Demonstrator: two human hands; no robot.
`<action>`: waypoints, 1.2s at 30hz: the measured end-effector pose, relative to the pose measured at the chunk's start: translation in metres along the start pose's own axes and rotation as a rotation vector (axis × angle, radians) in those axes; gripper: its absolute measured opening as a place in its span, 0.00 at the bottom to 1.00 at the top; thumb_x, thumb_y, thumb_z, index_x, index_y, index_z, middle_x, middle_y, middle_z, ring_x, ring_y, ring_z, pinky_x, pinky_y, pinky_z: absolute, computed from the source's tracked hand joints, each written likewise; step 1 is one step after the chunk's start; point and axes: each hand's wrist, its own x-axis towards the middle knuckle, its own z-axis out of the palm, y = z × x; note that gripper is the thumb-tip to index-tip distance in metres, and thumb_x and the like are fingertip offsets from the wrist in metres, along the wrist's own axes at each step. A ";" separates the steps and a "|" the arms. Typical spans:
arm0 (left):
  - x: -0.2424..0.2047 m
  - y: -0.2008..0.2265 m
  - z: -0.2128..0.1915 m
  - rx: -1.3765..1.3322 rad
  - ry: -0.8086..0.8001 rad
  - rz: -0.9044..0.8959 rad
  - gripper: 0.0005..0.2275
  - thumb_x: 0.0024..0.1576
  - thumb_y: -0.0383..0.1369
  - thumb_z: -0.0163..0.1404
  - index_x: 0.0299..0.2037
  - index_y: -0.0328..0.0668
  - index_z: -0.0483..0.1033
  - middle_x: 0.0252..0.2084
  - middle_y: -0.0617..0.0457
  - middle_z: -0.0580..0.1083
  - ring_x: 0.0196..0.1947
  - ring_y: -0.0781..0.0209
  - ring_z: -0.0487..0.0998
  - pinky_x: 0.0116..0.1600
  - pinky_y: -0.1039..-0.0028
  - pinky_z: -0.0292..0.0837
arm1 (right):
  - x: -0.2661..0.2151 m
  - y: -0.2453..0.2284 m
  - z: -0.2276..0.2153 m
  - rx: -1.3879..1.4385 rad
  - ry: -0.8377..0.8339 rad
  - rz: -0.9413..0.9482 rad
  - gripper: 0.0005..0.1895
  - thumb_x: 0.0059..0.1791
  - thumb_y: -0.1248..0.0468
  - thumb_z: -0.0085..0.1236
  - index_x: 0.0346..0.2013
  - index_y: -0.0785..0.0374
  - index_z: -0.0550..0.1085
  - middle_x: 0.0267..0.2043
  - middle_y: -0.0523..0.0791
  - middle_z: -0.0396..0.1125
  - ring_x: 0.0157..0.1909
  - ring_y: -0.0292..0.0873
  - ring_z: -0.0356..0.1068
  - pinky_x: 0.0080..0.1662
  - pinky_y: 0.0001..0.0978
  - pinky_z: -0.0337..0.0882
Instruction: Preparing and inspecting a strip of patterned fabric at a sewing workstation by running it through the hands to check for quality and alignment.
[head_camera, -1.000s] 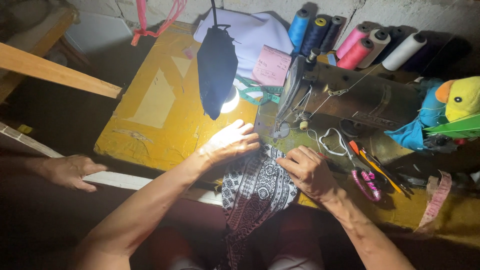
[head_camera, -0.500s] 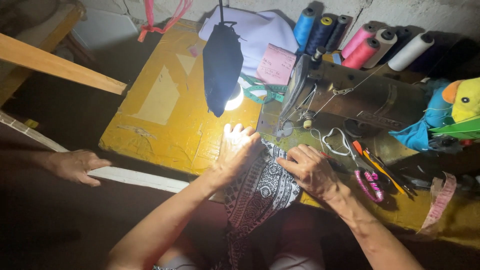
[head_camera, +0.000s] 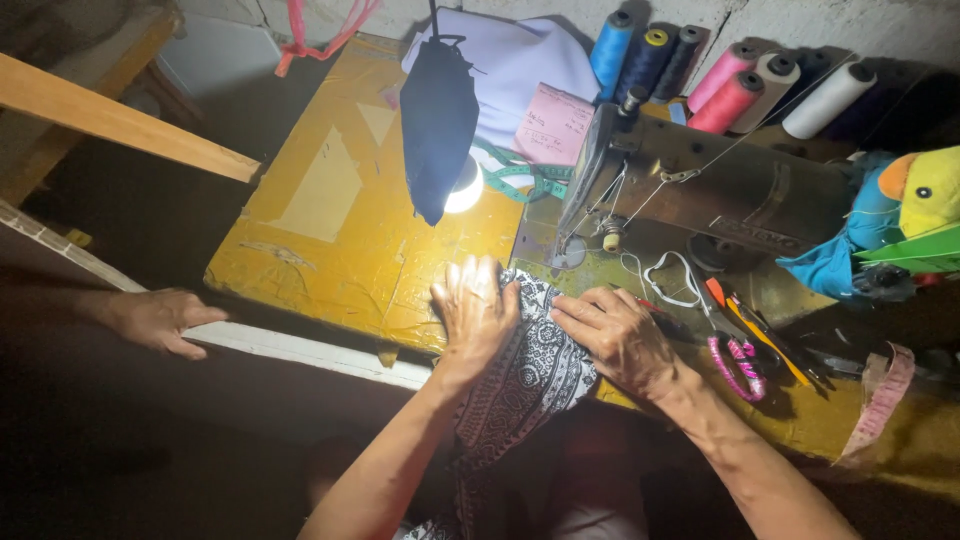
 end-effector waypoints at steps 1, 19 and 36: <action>-0.002 0.002 0.005 -0.003 0.030 -0.019 0.13 0.56 0.45 0.54 0.41 0.52 0.67 0.37 0.54 0.67 0.45 0.48 0.71 0.46 0.49 0.65 | 0.000 0.000 -0.001 0.004 0.000 0.000 0.17 0.47 0.69 0.59 0.50 0.51 0.77 0.55 0.38 0.71 0.50 0.39 0.67 0.46 0.31 0.67; 0.025 -0.009 0.048 -0.010 0.252 0.215 0.07 0.55 0.32 0.52 0.37 0.51 0.65 0.32 0.56 0.65 0.38 0.52 0.69 0.41 0.58 0.60 | -0.013 0.005 0.017 -0.011 0.052 0.064 0.25 0.41 0.70 0.62 0.52 0.51 0.76 0.57 0.37 0.70 0.53 0.41 0.64 0.49 0.33 0.66; 0.139 -0.006 0.086 -0.247 -0.039 0.518 0.05 0.49 0.30 0.53 0.34 0.48 0.71 0.32 0.53 0.69 0.41 0.49 0.73 0.44 0.58 0.64 | 0.014 -0.010 0.025 -0.018 0.045 0.413 0.21 0.44 0.72 0.51 0.49 0.55 0.79 0.51 0.42 0.72 0.50 0.43 0.69 0.41 0.37 0.68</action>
